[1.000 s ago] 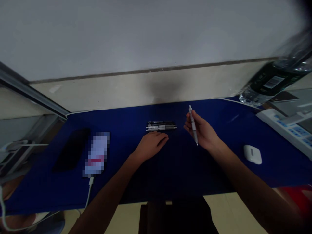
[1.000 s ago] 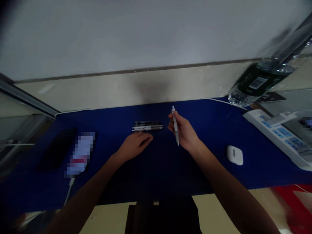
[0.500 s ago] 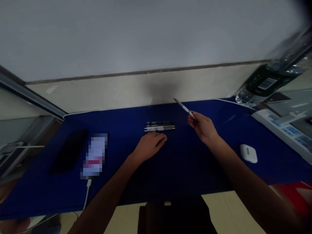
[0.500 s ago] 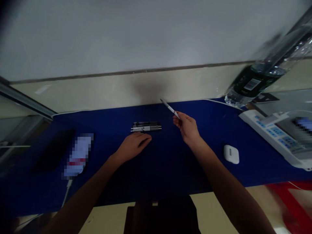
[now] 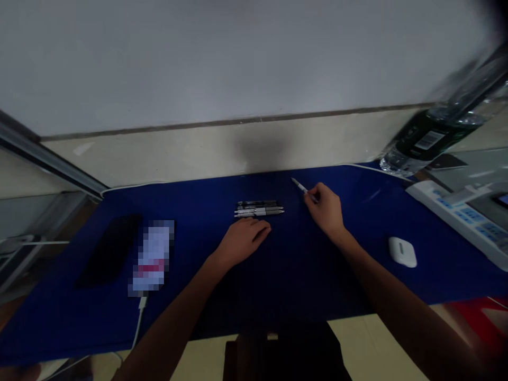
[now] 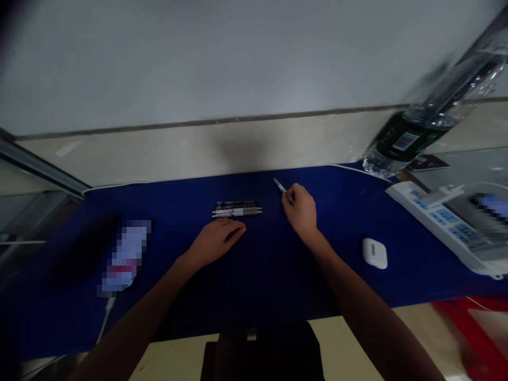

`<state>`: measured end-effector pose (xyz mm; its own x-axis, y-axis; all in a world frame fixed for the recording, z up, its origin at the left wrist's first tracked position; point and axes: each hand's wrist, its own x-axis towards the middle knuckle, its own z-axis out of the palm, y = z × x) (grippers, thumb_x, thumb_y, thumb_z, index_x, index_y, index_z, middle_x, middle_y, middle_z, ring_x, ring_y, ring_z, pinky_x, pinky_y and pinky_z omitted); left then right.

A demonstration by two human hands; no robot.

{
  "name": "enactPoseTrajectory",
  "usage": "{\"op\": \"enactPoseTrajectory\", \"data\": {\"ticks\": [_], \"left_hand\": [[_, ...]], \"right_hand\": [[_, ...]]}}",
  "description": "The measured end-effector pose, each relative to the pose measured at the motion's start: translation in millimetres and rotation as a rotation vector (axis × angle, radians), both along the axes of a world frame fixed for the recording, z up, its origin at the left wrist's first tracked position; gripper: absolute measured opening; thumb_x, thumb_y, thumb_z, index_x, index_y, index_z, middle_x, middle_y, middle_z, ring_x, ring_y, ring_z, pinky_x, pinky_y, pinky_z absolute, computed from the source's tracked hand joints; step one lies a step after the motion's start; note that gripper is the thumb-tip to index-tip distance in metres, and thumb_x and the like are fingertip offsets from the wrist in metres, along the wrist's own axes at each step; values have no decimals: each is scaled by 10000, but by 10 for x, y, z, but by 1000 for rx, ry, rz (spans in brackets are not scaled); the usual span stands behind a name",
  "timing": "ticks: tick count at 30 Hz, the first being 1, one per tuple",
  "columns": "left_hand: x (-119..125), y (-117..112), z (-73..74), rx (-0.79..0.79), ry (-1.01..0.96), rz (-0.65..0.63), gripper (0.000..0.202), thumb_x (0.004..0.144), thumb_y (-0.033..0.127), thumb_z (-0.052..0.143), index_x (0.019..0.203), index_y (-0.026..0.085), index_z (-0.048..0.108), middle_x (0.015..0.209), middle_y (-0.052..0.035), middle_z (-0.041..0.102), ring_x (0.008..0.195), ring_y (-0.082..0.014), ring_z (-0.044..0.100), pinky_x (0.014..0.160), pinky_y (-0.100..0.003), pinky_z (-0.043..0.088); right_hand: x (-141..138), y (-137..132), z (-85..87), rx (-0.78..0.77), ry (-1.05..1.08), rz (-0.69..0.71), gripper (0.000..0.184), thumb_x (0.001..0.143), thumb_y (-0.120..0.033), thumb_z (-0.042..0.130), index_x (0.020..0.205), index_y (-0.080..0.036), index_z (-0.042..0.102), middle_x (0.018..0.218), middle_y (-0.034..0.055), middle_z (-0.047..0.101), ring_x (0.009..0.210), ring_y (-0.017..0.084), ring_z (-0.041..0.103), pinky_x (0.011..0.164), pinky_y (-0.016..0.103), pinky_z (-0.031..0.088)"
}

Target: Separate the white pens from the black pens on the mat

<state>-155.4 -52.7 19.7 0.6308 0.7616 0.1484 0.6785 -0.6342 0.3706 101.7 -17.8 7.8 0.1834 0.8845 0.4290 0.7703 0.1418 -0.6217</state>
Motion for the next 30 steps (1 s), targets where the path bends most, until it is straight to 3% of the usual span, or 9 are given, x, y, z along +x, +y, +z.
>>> {"op": "enactPoseTrajectory", "data": {"ticks": [10,15,22,30], "left_hand": [[10,-7,27,-24,-9,9,277,1021,343,369,1076,244,622,985,-12,692,898,-176,635,805,-313,478],[7,-6,18,-27,-2,14,290,1022,352,361,1085,244,623,985,-14,689,897,-174,636,793,-306,483],[1,-1,19,-21,-4,5,265,1019,336,379,1077,242,619,984,-10,689,904,-175,633,805,-316,477],[0,-1,17,-25,-4,3,295,1022,353,355,1074,239,622,967,-19,689,885,-175,633,802,-308,483]], "right_hand": [[-40,0,-52,-138,-232,111,136,852,-298,585,756,-219,528,728,42,595,677,198,545,600,307,344],[-8,5,-11,-171,-148,138,138,875,-310,553,776,-216,574,730,50,616,671,198,556,609,317,370],[43,41,-15,-160,-107,220,121,832,-248,587,939,-216,636,791,49,613,740,202,564,673,317,419],[7,20,23,-187,-94,203,131,833,-273,607,952,-222,633,668,13,614,661,193,578,607,299,388]]}}
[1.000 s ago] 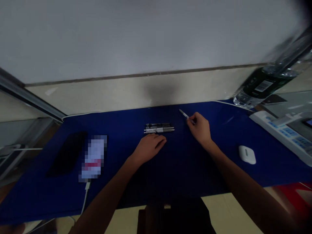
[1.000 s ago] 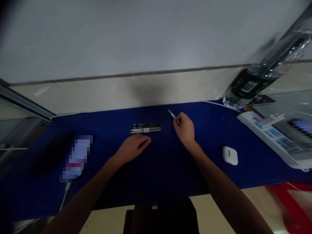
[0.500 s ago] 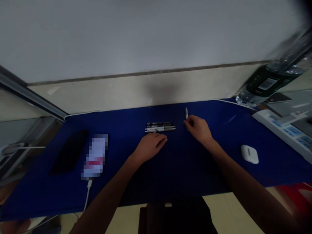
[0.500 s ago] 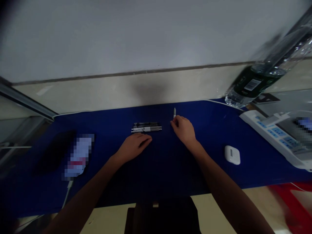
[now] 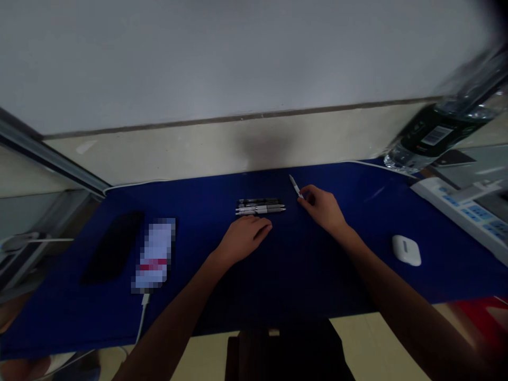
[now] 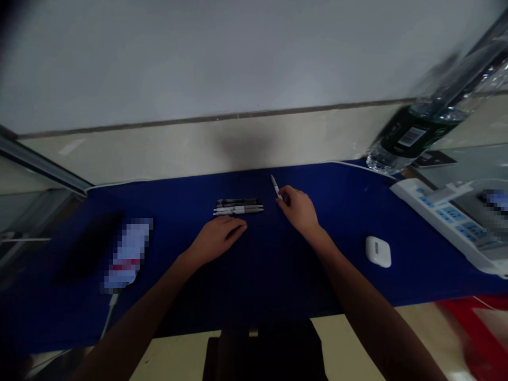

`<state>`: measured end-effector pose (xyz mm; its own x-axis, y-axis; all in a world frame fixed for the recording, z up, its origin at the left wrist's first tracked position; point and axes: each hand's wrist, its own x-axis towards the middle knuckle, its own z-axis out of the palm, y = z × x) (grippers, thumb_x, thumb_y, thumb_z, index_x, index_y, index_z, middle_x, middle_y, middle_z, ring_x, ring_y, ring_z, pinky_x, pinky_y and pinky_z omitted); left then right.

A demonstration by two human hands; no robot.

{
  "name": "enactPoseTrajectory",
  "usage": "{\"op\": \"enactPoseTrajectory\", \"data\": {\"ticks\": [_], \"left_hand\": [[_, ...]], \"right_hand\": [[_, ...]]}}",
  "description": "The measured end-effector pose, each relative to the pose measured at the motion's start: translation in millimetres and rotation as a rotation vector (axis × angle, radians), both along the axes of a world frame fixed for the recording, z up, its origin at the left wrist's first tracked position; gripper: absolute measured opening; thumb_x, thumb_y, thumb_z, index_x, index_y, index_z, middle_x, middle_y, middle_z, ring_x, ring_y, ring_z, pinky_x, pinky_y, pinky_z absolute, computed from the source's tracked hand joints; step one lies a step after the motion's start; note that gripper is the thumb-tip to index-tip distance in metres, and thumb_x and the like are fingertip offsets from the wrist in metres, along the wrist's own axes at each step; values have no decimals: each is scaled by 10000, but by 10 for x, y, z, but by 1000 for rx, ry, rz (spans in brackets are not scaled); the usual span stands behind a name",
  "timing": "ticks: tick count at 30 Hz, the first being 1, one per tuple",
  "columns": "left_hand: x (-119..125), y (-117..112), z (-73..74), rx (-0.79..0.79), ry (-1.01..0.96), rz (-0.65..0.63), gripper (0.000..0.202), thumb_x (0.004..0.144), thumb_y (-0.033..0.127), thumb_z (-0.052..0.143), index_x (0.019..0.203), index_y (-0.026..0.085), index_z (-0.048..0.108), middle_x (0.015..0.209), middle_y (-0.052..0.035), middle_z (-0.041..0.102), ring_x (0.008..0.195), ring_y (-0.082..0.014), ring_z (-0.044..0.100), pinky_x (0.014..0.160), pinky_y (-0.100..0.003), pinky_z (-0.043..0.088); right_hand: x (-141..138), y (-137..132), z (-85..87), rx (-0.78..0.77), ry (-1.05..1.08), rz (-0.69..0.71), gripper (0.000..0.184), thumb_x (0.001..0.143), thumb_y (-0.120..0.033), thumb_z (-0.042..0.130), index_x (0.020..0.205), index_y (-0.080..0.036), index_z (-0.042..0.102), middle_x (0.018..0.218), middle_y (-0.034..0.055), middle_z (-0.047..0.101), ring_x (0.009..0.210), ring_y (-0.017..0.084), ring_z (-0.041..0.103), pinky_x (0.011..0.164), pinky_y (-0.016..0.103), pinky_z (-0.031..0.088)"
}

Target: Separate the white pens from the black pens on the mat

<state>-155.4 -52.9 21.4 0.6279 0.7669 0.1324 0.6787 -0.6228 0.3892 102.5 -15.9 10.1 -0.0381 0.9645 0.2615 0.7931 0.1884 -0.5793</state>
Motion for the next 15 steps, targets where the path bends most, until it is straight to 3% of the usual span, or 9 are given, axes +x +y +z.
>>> {"op": "enactPoseTrajectory", "data": {"ticks": [15], "left_hand": [[8,-4,4,-9,5,3,278,1021,345,370,1089,243,619,991,-10,692,904,-176,635,796,-312,479]], "right_hand": [[-22,-18,-17,0,-35,-33,128,846,-299,605,949,-228,633,672,10,636,635,187,590,582,292,379]]}}
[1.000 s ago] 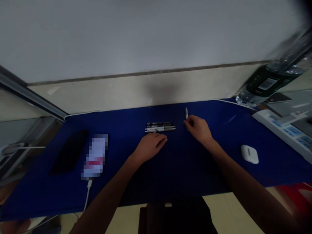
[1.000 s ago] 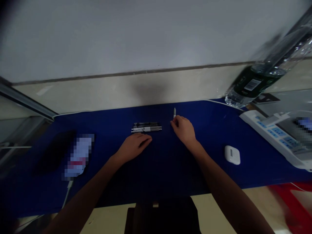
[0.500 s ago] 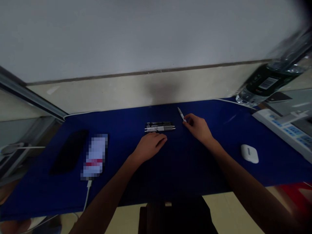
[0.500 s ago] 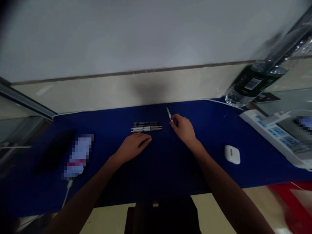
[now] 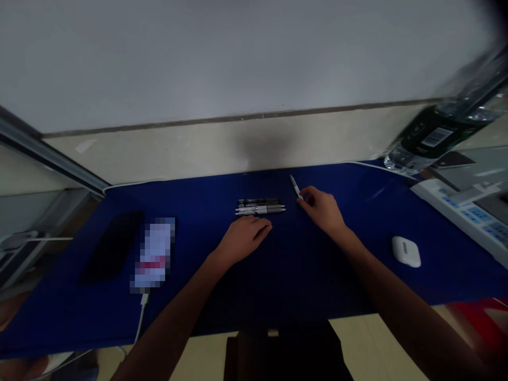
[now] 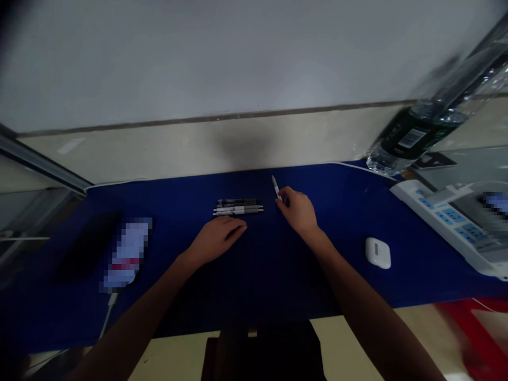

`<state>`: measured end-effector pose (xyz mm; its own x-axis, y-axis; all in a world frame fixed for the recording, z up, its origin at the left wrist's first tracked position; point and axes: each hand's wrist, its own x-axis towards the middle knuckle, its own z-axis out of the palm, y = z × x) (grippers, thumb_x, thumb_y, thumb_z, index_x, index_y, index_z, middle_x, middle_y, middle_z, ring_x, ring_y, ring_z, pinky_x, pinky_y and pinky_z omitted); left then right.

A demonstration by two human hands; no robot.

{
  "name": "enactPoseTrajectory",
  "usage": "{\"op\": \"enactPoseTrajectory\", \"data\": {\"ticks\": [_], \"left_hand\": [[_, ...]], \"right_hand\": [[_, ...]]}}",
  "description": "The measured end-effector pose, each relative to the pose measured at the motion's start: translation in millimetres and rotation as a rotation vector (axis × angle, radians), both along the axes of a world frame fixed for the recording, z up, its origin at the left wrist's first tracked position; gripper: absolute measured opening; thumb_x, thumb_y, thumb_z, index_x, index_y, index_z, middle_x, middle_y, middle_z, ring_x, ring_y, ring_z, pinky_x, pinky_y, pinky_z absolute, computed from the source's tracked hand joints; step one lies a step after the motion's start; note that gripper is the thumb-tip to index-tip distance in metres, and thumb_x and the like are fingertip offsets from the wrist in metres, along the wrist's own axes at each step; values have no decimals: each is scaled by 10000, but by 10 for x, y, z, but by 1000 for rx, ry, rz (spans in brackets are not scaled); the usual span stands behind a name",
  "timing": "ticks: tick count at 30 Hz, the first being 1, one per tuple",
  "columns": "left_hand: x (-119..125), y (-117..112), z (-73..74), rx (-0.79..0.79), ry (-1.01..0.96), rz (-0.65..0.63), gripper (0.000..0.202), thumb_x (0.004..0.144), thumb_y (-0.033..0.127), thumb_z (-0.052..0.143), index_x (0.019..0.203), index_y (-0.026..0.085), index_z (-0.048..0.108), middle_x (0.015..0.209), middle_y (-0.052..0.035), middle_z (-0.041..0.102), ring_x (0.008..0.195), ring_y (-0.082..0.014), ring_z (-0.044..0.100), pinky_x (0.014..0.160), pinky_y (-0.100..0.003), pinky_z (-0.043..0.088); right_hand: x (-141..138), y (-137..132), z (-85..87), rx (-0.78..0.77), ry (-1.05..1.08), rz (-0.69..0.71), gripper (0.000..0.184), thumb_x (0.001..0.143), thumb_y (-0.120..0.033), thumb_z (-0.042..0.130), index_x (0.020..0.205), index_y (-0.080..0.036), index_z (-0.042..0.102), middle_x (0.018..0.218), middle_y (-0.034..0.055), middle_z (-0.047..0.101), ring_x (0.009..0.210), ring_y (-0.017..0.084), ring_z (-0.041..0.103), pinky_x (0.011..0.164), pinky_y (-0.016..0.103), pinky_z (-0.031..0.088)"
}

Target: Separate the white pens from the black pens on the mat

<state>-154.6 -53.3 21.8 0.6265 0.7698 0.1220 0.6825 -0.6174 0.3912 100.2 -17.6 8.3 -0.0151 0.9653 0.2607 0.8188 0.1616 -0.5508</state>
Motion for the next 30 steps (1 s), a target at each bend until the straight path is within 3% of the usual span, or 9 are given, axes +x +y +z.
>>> {"op": "enactPoseTrajectory", "data": {"ticks": [11,18,23,30], "left_hand": [[-25,17,-23,127,-6,15,274,1013,325,396,1037,202,640,951,-25,701,896,-181,640,841,-332,488],[-54,38,-25,284,-46,221,251,995,304,435,986,190,658,912,-41,686,877,-199,623,787,-334,497],[-75,42,-25,314,-40,333,230,981,316,469,984,205,671,884,-45,646,865,-199,612,691,-294,490],[-81,42,-65,305,-16,294,210,966,304,507,1084,217,657,952,-46,621,912,-206,600,708,-298,503]], "right_hand": [[-24,-3,-31,18,-34,-3,148,854,-313,600,958,-214,635,668,0,637,642,173,591,588,279,382],[-54,-26,-7,35,-25,-24,230,889,-373,562,1039,-212,626,690,7,638,642,171,587,561,272,372],[-65,-47,61,110,5,-43,248,916,-371,519,1026,-181,634,714,35,626,676,182,579,612,294,399],[-81,-55,73,159,28,-31,222,920,-336,517,1005,-175,643,716,38,612,688,184,567,635,301,404]]}}
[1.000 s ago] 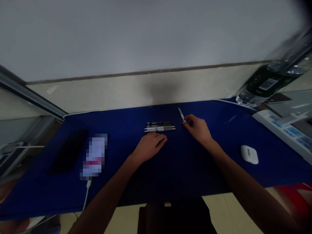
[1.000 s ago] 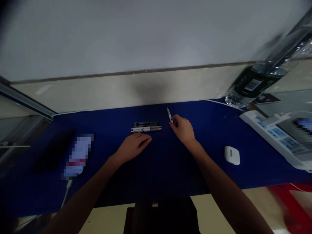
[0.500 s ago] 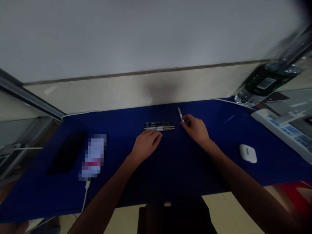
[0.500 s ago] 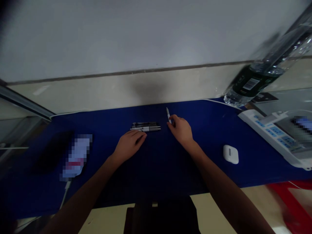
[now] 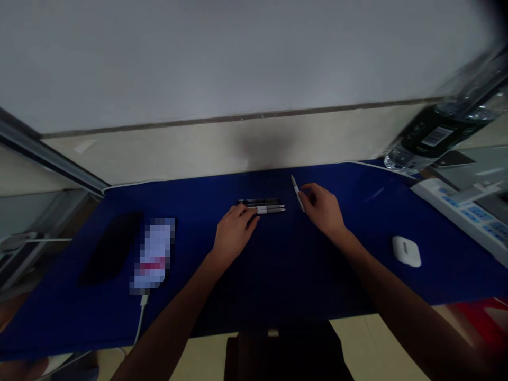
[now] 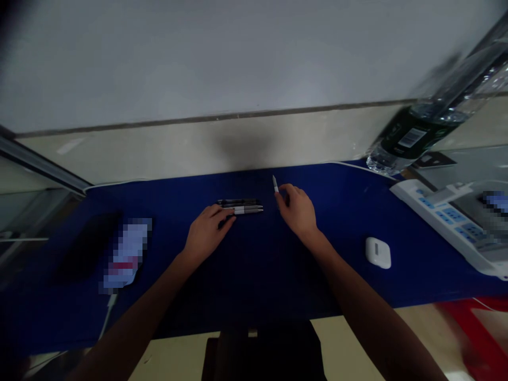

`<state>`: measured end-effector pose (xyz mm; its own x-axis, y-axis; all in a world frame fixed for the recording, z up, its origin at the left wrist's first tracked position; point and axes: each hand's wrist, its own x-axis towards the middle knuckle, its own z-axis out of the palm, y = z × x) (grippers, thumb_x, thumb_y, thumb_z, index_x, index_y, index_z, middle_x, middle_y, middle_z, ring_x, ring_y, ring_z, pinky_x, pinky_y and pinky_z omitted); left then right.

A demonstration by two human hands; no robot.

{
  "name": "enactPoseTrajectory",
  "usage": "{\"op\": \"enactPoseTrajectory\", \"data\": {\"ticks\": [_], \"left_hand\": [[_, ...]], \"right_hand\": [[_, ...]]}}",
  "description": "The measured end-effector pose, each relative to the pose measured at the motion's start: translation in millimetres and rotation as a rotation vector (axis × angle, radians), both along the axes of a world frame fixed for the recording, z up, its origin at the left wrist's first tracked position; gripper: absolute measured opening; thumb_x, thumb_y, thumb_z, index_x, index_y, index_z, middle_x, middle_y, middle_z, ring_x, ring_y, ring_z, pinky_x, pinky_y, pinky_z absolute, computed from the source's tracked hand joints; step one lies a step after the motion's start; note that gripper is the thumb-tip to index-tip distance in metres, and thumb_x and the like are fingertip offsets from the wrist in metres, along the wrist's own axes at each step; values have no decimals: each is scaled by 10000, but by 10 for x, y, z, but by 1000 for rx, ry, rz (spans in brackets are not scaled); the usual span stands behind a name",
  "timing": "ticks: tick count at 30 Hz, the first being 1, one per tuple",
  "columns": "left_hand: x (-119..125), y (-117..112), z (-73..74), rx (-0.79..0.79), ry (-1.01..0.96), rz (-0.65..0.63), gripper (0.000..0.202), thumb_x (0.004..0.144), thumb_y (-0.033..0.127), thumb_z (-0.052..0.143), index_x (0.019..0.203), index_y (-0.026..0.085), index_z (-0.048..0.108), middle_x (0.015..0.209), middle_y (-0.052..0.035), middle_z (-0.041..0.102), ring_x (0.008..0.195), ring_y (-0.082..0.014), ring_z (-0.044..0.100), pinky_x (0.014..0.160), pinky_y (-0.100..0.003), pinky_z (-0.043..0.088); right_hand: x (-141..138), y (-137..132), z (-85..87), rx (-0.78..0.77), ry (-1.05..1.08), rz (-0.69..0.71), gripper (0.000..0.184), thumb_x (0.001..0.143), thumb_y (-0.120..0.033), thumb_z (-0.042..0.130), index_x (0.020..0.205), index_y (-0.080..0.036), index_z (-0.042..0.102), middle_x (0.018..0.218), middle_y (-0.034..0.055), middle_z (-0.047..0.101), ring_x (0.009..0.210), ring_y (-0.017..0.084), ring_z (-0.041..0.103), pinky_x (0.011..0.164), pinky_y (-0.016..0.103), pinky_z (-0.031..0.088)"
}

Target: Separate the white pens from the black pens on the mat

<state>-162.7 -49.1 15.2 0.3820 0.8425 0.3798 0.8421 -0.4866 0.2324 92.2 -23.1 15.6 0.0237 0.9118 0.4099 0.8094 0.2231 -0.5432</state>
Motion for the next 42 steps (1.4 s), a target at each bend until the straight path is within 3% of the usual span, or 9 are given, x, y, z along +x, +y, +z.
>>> {"op": "enactPoseTrajectory", "data": {"ticks": [6,15,29,34,39,42], "left_hand": [[0,-5,7,-28,-31,-4,180,961,326,519,993,225,665,956,-37,603,934,-204,580,708,-303,501],[1,-1,10,-29,11,-2,254,952,340,532,1155,234,643,989,-50,588,952,-226,551,733,-335,517],[-6,26,-10,-79,-68,-75,146,928,318,586,986,227,685,950,-37,593,939,-212,524,804,-350,480],[13,25,3,-60,-27,-157,158,937,311,573,981,216,691,954,-45,601,945,-214,523,816,-356,474],[55,6,71,-34,-3,-184,198,974,301,502,1006,184,659,981,-55,596,955,-211,512,876,-364,452],[55,5,104,-3,-24,-161,209,985,306,480,1011,168,634,1002,-61,599,972,-213,513,893,-360,438]], "right_hand": [[2,-1,-2,15,11,-10,245,920,-348,515,1041,-173,636,696,32,603,668,184,560,623,301,402],[-9,-7,14,8,15,-8,228,916,-334,516,1021,-176,642,695,31,604,672,185,564,637,304,404],[-32,-26,16,37,-5,40,219,932,-323,490,956,-176,652,740,53,623,715,195,572,650,310,417],[-99,-81,69,45,-14,129,235,948,-347,482,953,-193,661,779,64,625,766,212,566,682,331,438],[-174,-146,120,74,-74,397,232,919,-371,565,1039,-206,676,964,93,630,933,242,555,819,371,462],[-196,-166,130,34,-83,524,225,921,-364,574,1053,-211,674,1000,89,635,938,237,559,827,375,470]]}}
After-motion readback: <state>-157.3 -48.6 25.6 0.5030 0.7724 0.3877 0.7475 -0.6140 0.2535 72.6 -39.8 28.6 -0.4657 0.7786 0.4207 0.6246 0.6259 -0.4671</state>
